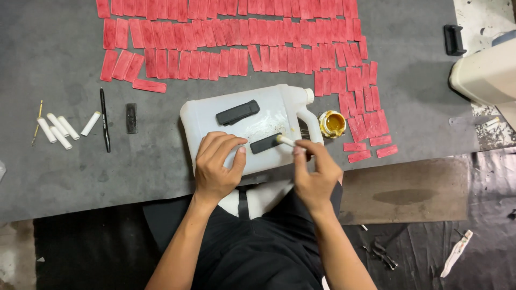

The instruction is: Applying dye or finish to small leather strips using a manual applicator

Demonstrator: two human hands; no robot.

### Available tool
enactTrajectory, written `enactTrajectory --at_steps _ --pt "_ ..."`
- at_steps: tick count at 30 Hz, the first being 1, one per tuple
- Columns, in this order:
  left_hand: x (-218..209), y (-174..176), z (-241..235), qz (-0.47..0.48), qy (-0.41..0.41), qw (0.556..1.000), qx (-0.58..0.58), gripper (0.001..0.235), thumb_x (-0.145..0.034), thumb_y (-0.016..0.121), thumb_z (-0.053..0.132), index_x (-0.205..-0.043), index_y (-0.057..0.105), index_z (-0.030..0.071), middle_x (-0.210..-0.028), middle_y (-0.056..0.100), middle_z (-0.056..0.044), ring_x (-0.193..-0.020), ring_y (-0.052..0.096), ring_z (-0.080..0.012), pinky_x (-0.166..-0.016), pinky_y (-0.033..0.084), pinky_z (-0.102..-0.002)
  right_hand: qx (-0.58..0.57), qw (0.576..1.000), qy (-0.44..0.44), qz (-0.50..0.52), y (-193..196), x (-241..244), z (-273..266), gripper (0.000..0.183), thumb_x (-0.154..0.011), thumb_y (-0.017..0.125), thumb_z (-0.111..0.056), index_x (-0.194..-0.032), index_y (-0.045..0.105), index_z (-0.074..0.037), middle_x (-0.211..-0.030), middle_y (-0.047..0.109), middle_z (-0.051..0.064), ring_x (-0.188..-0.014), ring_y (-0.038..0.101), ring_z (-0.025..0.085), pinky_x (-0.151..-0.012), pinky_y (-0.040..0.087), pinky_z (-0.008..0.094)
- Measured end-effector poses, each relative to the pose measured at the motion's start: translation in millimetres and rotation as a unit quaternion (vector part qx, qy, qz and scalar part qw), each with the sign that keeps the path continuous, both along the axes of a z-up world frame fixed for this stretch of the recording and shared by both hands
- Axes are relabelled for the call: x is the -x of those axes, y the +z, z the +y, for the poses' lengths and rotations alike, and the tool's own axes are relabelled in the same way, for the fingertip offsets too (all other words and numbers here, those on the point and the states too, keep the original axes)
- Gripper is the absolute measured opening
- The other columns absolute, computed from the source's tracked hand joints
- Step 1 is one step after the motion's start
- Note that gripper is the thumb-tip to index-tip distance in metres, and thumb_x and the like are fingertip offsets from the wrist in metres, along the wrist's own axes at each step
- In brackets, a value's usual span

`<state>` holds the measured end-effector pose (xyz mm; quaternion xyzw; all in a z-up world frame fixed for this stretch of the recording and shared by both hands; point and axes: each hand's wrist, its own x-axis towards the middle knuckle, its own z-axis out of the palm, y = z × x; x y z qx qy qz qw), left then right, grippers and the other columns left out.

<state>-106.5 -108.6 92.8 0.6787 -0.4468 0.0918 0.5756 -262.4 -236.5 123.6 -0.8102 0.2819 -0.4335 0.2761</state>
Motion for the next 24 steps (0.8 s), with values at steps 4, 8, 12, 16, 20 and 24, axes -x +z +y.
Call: enactTrajectory --at_steps 4,8,12,16,20,24 --pt "-1.1 2.1 0.7 0.005 -0.001 1.0 0.001 0.01 -0.094 0.066 0.009 -0.096 0.076 0.007 -0.083 0.07 -0.007 -0.079 0.065 -0.0281 -0.075 0.054 -0.04 0.105 0.993 0.014 0.042 -12.6 -12.2 10.8 0.008 -0.095 0.07 -0.001 -0.099 0.077 -0.004 -0.071 0.068 0.006 -0.057 0.062 0.02 -0.059 0.054 0.031" --pt "-1.6 2.4 2.5 0.017 -0.004 1.0 0.011 0.012 -0.095 0.065 0.01 -0.097 0.076 0.009 -0.082 0.07 -0.006 -0.078 0.065 -0.0278 -0.073 0.054 -0.039 0.16 0.986 0.02 0.047 -7.9 -19.2 23.2 0.008 -0.094 0.071 0.002 -0.099 0.076 -0.003 -0.071 0.065 0.005 -0.059 0.059 0.02 -0.059 0.053 0.03" --pt "-2.6 5.0 1.6 0.028 -0.007 0.999 0.015 0.011 -0.095 0.065 0.009 -0.096 0.076 0.009 -0.082 0.07 -0.006 -0.077 0.065 -0.028 -0.073 0.054 -0.04 0.174 0.983 0.004 0.057 -10.6 -12.3 20.5 0.009 -0.093 0.072 0.002 -0.097 0.077 -0.004 -0.071 0.064 0.003 -0.06 0.059 0.018 -0.06 0.053 0.029" --pt "-2.4 5.1 2.3 0.044 -0.005 0.999 0.02 0.012 -0.095 0.064 0.01 -0.096 0.076 0.009 -0.082 0.07 -0.006 -0.077 0.065 -0.0276 -0.073 0.054 -0.039 0.162 0.985 -0.001 0.053 -14.1 -20.6 21.8 0.01 -0.094 0.071 0.001 -0.101 0.076 -0.005 -0.073 0.064 0.004 -0.061 0.059 0.02 -0.06 0.053 0.031" --pt "-3.5 6.2 2.1 0.045 -0.012 0.999 0.028 0.012 -0.096 0.063 0.01 -0.096 0.076 0.008 -0.081 0.07 -0.007 -0.078 0.065 -0.0286 -0.073 0.055 -0.04 0.16 0.984 0.064 0.049 -3.3 -22.2 21.8 0.008 -0.092 0.071 0.002 -0.095 0.076 -0.003 -0.07 0.063 0.005 -0.06 0.06 0.022 -0.06 0.052 0.031" --pt "-4.2 7.4 1.1 0.051 -0.01 0.998 0.042 0.012 -0.096 0.063 0.009 -0.095 0.075 0.008 -0.08 0.069 -0.006 -0.077 0.065 -0.0279 -0.072 0.055 -0.039 0.167 0.983 0.057 0.057 -8.2 -26.2 15.4 0.009 -0.095 0.069 0.0 -0.097 0.076 -0.005 -0.071 0.062 0.004 -0.061 0.06 0.021 -0.06 0.052 0.032"
